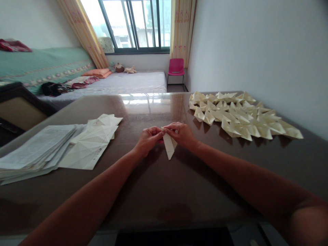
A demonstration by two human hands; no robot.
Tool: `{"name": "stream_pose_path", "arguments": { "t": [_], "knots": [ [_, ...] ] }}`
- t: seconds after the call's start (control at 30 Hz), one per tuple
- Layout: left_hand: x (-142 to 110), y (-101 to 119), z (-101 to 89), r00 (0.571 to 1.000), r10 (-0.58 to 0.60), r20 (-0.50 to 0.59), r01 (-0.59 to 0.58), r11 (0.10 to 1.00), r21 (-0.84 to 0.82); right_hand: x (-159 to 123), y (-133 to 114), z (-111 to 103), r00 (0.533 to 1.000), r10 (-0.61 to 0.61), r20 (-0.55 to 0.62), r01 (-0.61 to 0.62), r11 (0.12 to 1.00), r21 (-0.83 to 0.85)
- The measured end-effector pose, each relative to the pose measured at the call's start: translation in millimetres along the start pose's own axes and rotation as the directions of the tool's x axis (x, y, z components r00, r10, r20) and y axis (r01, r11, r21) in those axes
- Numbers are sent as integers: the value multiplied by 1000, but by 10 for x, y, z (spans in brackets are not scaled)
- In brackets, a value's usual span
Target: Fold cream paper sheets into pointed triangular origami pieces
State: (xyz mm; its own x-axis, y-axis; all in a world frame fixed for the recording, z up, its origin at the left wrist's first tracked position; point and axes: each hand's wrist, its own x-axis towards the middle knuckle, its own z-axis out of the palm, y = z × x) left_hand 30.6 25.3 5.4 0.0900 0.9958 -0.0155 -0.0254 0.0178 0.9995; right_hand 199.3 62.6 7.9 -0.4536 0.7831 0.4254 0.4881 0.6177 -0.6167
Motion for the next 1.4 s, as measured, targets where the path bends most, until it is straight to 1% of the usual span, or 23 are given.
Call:
{"name": "stream_pose_path", "arguments": {
  "t": [0.17,0.27,0.33,0.47,0.57,0.67,0.73,0.83,0.9,0.97,1.03,1.1,1.17,1.2,1.27,1.4],
  "knots": [
    [5,-1,14,999,-37,13,36,998,41,-6,1,-10,1000,-22,-20,20,995,-93],
    [2,25,13,997,-51,51,49,998,39,6,19,-11,999,-32,0,32,997,-67],
    [-2,46,6,997,-24,67,22,999,39,15,35,-7,998,-41,45,42,999,-30],
    [-3,60,-12,999,23,23,-25,995,100,16,64,34,994,-48,99,51,998,-36],
    [2,49,-17,1000,19,-17,-17,992,123,7,85,73,993,1,117,4,999,-46],
    [11,43,-22,1000,3,-24,1,990,139,12,98,66,987,37,157,-37,999,-4],
    [22,41,-31,999,6,-35,0,987,160,25,105,26,977,29,210,-38,999,37],
    [43,39,-51,996,30,-80,-14,981,194,45,114,-51,960,-4,281,-22,996,90],
    [51,41,-59,995,32,-95,-13,981,195,52,120,-89,959,-28,281,-3,994,110],
    [47,47,-58,996,16,-84,-1,986,165,54,125,-104,964,-31,262,-3,992,129],
    [34,54,-47,999,-8,-41,12,995,103,51,127,-96,968,8,249,-56,981,186],
    [18,51,-28,999,-26,36,25,999,29,44,124,-72,964,99,246,-175,934,311],
    [4,34,-10,992,-36,118,39,999,-24,34,112,-43,950,185,252,-287,835,469],
    [-1,21,-3,988,-41,150,48,998,-39,29,102,-29,943,211,258,-322,780,537],
    [-5,-6,6,979,-53,198,64,996,-53,21,74,-9,935,225,273,-350,700,623],
    [-6,-25,5,961,-62,269,85,993,-76,14,22,1,928,232,291,-371,617,694]
  ]
}}
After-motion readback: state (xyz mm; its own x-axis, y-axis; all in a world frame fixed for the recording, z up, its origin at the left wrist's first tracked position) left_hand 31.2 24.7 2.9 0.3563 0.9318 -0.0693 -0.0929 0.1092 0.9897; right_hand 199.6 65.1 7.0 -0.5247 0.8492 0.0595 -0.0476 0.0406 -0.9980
